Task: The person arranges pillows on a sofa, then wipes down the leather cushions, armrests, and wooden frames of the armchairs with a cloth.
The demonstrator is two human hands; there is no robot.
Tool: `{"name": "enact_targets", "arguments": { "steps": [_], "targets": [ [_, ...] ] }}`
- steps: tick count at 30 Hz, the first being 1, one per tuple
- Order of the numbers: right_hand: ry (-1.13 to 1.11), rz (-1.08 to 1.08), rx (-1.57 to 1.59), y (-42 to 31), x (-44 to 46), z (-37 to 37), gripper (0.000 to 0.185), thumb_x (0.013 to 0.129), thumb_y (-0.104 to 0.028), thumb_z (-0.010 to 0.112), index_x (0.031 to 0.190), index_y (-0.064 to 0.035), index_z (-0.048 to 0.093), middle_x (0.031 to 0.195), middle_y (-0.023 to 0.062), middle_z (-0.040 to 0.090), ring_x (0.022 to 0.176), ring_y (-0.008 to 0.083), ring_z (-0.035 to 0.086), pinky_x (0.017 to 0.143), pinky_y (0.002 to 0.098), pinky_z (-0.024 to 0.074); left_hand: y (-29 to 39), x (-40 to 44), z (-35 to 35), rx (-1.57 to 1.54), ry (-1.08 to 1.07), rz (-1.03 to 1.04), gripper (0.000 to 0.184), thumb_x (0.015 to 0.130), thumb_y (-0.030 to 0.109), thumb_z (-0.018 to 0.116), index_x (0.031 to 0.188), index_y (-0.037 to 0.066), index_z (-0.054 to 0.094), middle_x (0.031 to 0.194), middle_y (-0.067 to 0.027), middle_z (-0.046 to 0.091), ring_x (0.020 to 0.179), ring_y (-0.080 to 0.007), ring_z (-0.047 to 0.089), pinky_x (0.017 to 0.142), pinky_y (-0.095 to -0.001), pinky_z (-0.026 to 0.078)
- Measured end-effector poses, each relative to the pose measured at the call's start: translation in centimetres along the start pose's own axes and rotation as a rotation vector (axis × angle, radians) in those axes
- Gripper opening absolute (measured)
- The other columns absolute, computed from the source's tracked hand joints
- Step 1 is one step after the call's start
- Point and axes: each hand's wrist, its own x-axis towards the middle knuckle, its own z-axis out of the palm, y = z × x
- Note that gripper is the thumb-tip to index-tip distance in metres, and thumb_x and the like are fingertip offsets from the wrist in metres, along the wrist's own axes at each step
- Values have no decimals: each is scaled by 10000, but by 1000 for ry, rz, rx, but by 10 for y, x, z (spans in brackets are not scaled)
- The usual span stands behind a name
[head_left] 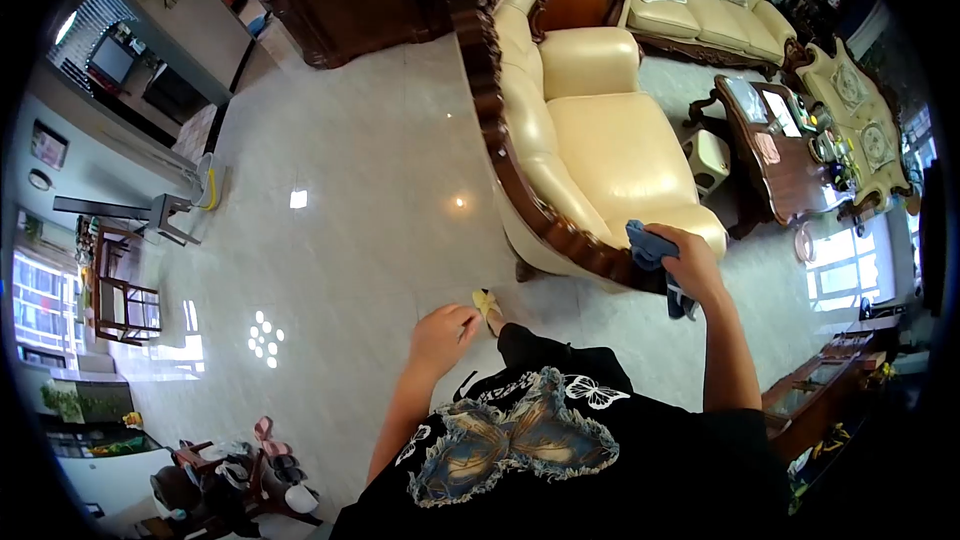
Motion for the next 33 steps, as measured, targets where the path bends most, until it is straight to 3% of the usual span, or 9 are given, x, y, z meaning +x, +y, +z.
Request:
{"name": "enact_targets", "arguments": {
  "steps": [5, 10, 14, 18, 20, 22, 26, 31, 33],
  "targets": [
    [286, -39, 434, -7, 29, 29, 640, 659, 108, 484, 1270, -36, 604, 1071, 121, 674, 969, 177, 625, 876, 263, 463, -47, 42, -50, 21, -86, 19, 131, 886, 175, 649, 962, 77, 691, 901, -98, 685, 827, -269, 657, 733, -350, 516],
    [683, -206, 557, -79, 116, 7, 600, 724, 20, 500, 1317, -38, 571, 1146, 105, 660, 1047, 176, 616, 929, 275, 455, -87, 76, -118, 68, -8, -11, 139, 889, 192, 630, 959, 90, 695, 909, -87, 688, 803, -277, 655, 716, -364, 520],
    [804, -588, 589, -179, 205, -10, 667, 731, 66, 573, 1375, -104, 533, 1288, 87, 610, 1116, 192, 595, 967, 297, 452, -126, 102, -148, -47, -42, -62, 161, 910, 157, 627, 1010, 48, 692, 935, -123, 698, 840, -255, 677, 755, -349, 525],
    [564, -745, -221, -234, 257, -11, 670, 732, 91, 611, 1330, -207, 576, 1368, 29, 561, 1123, 285, 551, 977, 357, 459, -166, 141, -164, -5, -135, -26, 142, 893, 157, 626, 980, 73, 700, 935, -126, 695, 828, -268, 669, 748, -360, 522],
    [436, -593, -388, -245, 226, -16, 490, 757, 69, 621, 1139, -227, 703, 1382, -37, 552, 1022, 275, 552, 913, 370, 480, -192, 162, -177, -14, -212, 38, 140, 893, 150, 627, 982, 72, 701, 938, -131, 695, 827, -269, 672, 752, -363, 523],
    [234, -301, -447, -245, 178, -36, 485, 712, 68, 652, 1100, -214, 730, 1335, 8, 602, 1023, 283, 584, 913, 366, 495, -224, 184, -195, -6, -222, -5, 140, 895, 141, 627, 989, 71, 703, 946, -131, 699, 824, -270, 677, 749, -362, 528],
    [494, 143, -367, -184, 99, -49, 494, 611, 161, 569, 1055, -17, 694, 1084, 157, 691, 1021, 331, 641, 936, 385, 481, -294, 243, -242, -76, -304, -38, 131, 898, 135, 633, 961, 46, 707, 876, -116, 707, 778, -244, 681, 718, -334, 528],
    [1342, 167, -40, -250, 126, 7, 694, 683, 148, 556, 1305, -156, 607, 1266, 66, 640, 1139, 210, 600, 945, 297, 496, -240, 426, -276, 127, -47, 376, 163, 915, 182, 635, 872, 38, 697, 750, -132, 671, 685, -299, 644, 622, -366, 480],
    [1222, 112, -438, -265, 166, 40, 739, 687, 134, 600, 1333, -224, 587, 1347, 0, 591, 1082, 212, 603, 904, 304, 519, -178, 473, -260, -83, -50, 579, 138, 906, 161, 640, 921, 32, 687, 845, -129, 689, 773, -279, 658, 693, -349, 500]
  ]
}}
